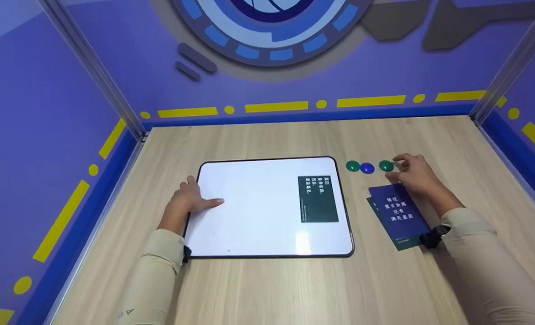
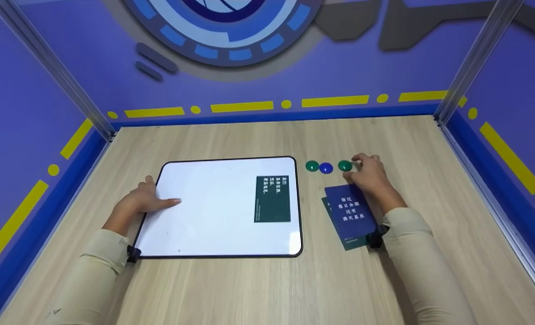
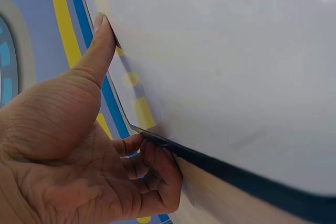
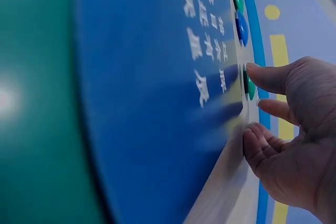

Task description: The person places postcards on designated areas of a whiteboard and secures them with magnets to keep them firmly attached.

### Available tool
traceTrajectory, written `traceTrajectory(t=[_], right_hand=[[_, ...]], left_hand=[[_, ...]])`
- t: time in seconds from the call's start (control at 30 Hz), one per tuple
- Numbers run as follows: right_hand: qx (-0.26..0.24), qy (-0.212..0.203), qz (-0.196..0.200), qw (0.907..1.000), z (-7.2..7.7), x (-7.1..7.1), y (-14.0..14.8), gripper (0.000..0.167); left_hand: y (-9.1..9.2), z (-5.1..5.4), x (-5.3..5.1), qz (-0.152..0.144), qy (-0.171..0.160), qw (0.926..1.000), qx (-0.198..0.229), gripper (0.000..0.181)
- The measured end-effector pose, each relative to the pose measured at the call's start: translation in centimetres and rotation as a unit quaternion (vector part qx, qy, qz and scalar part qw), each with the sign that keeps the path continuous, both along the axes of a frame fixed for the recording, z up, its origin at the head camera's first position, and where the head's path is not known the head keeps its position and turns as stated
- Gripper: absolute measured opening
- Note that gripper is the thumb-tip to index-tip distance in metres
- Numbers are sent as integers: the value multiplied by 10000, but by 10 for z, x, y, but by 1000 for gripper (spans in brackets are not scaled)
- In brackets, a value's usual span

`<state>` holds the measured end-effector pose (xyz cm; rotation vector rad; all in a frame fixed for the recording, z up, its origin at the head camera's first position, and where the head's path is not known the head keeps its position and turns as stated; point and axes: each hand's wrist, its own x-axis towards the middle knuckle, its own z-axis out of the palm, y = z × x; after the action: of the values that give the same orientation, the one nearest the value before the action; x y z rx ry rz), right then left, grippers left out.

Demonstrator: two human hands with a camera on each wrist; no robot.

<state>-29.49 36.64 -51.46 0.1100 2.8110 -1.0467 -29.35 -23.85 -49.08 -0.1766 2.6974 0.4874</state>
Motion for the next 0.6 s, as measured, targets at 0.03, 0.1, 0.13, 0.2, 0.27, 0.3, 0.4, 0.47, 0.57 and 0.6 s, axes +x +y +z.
traceTrajectory(t=[0.03, 0.1, 0.13, 0.2, 0.27, 0.3, 0.4, 0.47, 0.57, 0.6], right_hand=[[6, 6, 11, 10000, -1, -1, 1, 67], [26, 27, 46, 10000, -2, -4, 1, 65], [24, 34, 63, 10000, -2, -6, 1, 64], [32, 44, 77, 10000, -3, -9, 1, 62], [5, 47, 72, 10000, -4, -12, 1, 60], [-23, 46, 64, 10000, -5, -13, 1, 59], [-91, 58, 72, 9999, -6, -15, 2, 56], [-148, 70, 90, 9998, -7, -17, 2, 54], [-198, 61, 126, 9997, -8, -19, 3, 53], [-201, 49, 149, 9997, -9, -19, 3, 53]], left_hand=[[0, 0, 0, -3, -11, 10000, -5, 134], [0, 0, 0, 3, -36, 10000, 0, 134], [0, 0, 0, 13, -34, 10000, 6, 134], [0, 0, 0, 17, -31, 10000, 19, 134], [0, -1, 0, 21, -18, 10000, 23, 133], [1, -1, 0, 23, -7, 10000, 23, 133], [2, 0, -1, 10, 8, 10000, -4, 133], [2, -1, -1, 0, 10, 10000, -3, 134], [0, -1, 0, 14, -55, 10000, 15, 134], [0, -1, 1, 8, -74, 10000, 9, 134]])
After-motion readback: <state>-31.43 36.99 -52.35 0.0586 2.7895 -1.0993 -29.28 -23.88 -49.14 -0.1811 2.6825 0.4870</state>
